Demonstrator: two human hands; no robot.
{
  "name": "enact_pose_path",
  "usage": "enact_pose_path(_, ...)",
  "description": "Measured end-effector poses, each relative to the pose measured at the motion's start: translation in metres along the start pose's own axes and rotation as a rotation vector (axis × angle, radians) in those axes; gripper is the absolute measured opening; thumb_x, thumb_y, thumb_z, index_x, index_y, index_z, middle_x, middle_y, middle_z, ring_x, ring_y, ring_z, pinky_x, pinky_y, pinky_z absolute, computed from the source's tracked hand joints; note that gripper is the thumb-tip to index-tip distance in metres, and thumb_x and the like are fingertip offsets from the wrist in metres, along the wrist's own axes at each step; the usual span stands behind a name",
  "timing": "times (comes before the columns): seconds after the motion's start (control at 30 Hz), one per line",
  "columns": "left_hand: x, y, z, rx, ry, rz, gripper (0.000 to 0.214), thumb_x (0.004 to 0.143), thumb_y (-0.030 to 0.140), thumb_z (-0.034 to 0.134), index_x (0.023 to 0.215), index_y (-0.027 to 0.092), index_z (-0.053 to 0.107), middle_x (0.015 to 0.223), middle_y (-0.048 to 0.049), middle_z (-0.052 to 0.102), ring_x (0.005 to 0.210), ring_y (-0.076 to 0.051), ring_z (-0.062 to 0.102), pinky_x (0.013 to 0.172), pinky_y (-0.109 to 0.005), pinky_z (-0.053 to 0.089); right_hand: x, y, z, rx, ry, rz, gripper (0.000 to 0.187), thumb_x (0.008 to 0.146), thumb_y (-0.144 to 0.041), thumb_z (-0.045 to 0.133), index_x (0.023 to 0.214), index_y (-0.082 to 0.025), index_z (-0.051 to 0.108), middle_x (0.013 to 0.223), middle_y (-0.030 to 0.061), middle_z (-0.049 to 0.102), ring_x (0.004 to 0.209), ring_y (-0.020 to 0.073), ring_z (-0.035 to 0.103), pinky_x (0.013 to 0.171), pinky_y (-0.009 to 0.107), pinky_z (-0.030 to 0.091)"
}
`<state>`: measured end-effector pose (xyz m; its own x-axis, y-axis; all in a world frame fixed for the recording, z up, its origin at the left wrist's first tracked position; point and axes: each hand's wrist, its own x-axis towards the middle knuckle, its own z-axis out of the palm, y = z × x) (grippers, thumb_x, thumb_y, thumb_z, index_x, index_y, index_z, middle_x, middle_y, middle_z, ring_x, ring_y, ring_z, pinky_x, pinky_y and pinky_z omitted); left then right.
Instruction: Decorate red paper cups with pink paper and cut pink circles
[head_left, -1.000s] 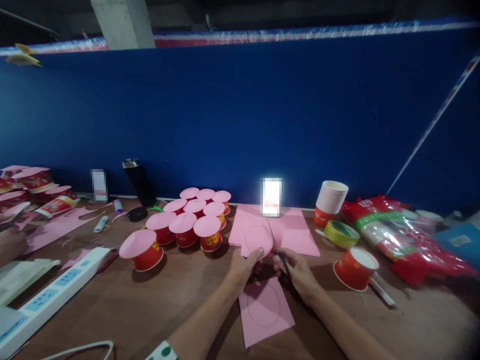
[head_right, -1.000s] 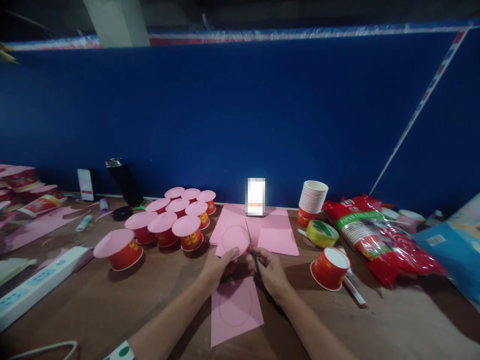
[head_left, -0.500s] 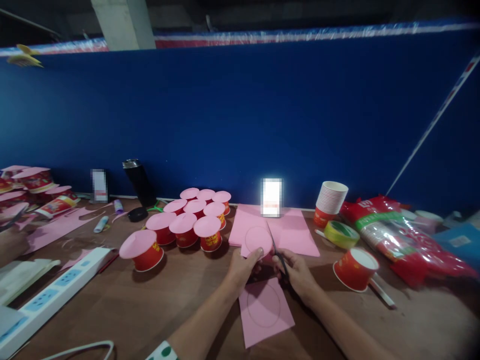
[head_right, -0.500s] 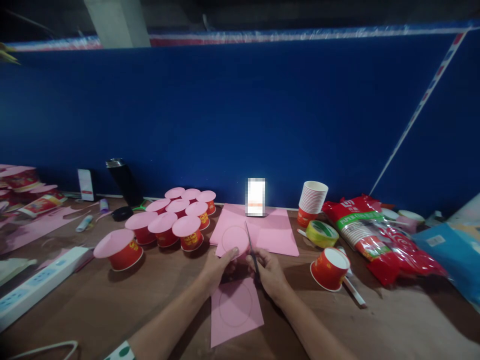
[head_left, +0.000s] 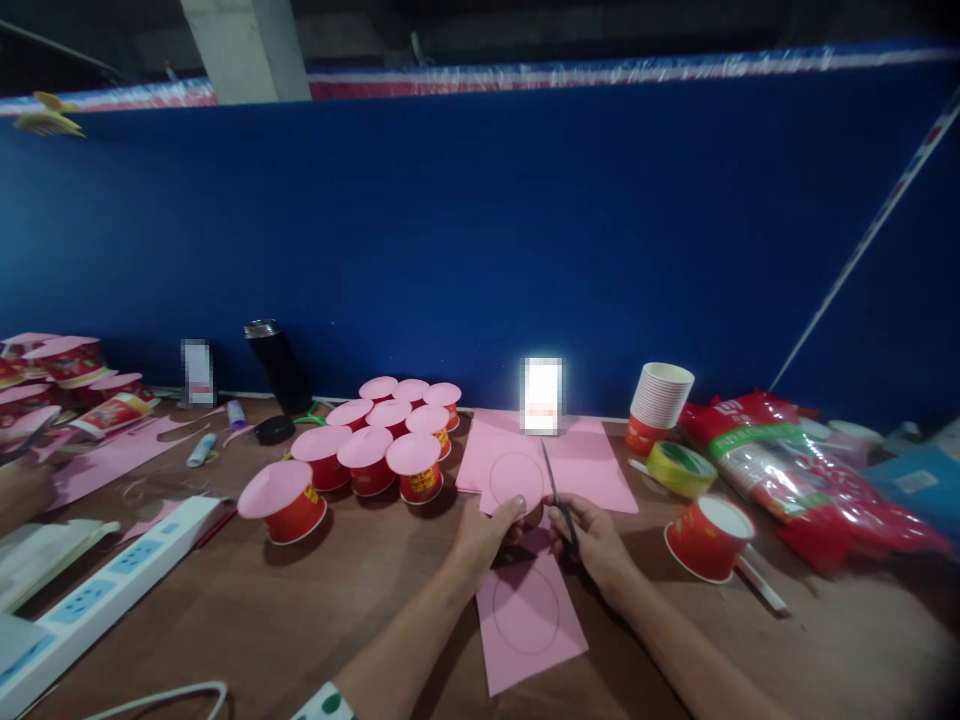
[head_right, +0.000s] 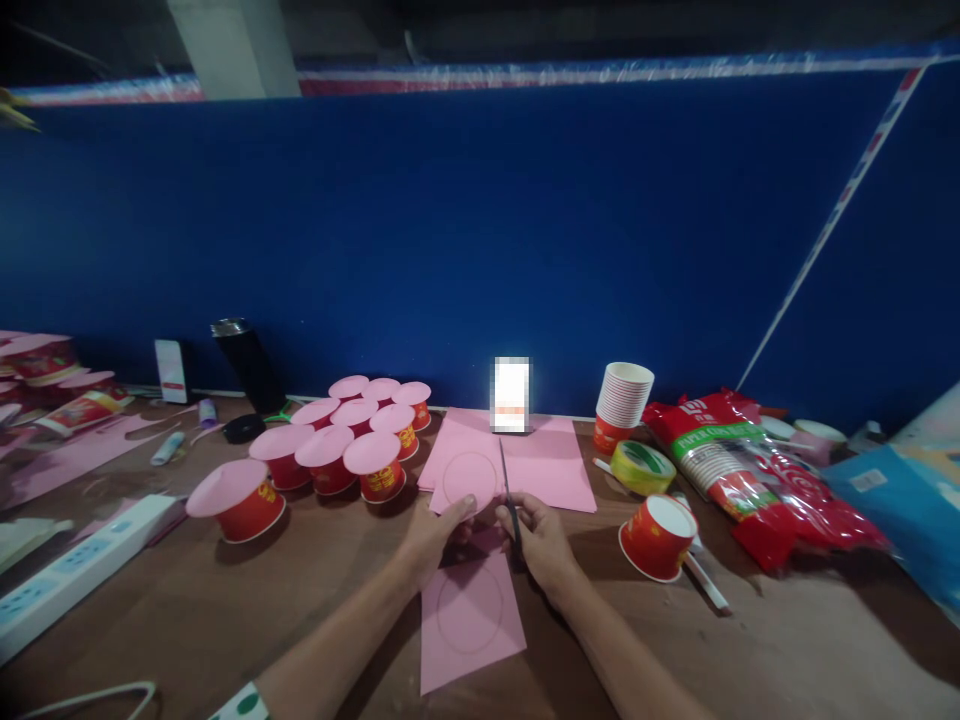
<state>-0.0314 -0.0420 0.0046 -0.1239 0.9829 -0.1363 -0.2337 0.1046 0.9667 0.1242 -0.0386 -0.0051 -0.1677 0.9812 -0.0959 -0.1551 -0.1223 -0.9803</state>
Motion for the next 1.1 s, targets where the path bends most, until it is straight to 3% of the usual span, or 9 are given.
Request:
enact_pose_path(0.2, 0.0, -0.002, -0.001, 0.024, 0.005, 0.004, 0.043, 0.06, 0.043, 0.077, 0.084, 0.009, 0.066, 0.067, -0.0078, 0.068, 0.055, -0.017, 0.061, 0.05, -0.026, 0.048, 0.003, 0.004, -0.001, 0.059, 0.0, -0.02, 0.051, 0.065, -0.053, 0.075, 0.097, -0.017, 0.06, 0.058, -0.0042, 0.057, 0.041, 0.0061, 0.048, 0.036, 0.015, 0.031)
enact_pose_path(0.37, 0.005, -0.01, -0.005, -0.023, 0.019, 0.053, 0.038, 0.059, 0.039, 0.078, 0.081, 0.01, 0.067, 0.072, -0.0077, 0.069, 0.059, -0.017, 0.062, 0.056, -0.027, 0.051, 0.003, 0.002, 0.001, 0.081, 0.013, -0.025, 0.052, 0.063, -0.053, 0.076, 0.096, -0.016, 0.06, 0.055, -0.0051, 0.056, 0.04, 0.0049, 0.046, 0.036, 0.014, 0.029)
enact_pose_path(0.6, 0.008, -0.014, -0.006, -0.157, -0.057, 0.041, 0.039, 0.057, 0.036, 0.082, 0.082, 0.01, 0.066, 0.078, -0.0083, 0.07, 0.063, -0.016, 0.063, 0.061, -0.026, 0.052, 0.001, -0.002, 0.004, 0.075, 0.042, -0.025, 0.055, 0.057, -0.054, 0.078, 0.092, -0.016, 0.061, 0.054, -0.0048, 0.056, 0.039, 0.0063, 0.048, 0.036, 0.016, 0.03)
enact_pose_path(1.1, 0.009, -0.014, -0.002, -0.098, 0.011, 0.081, 0.043, 0.049, 0.038, 0.084, 0.076, 0.011, 0.063, 0.062, -0.0043, 0.066, 0.053, -0.014, 0.06, 0.051, -0.024, 0.049, 0.003, 0.007, 0.008, -0.035, 0.055, -0.191, 0.055, 0.06, -0.059, 0.071, 0.091, -0.016, 0.06, 0.053, -0.0044, 0.055, 0.043, 0.0092, 0.047, 0.04, 0.021, 0.034)
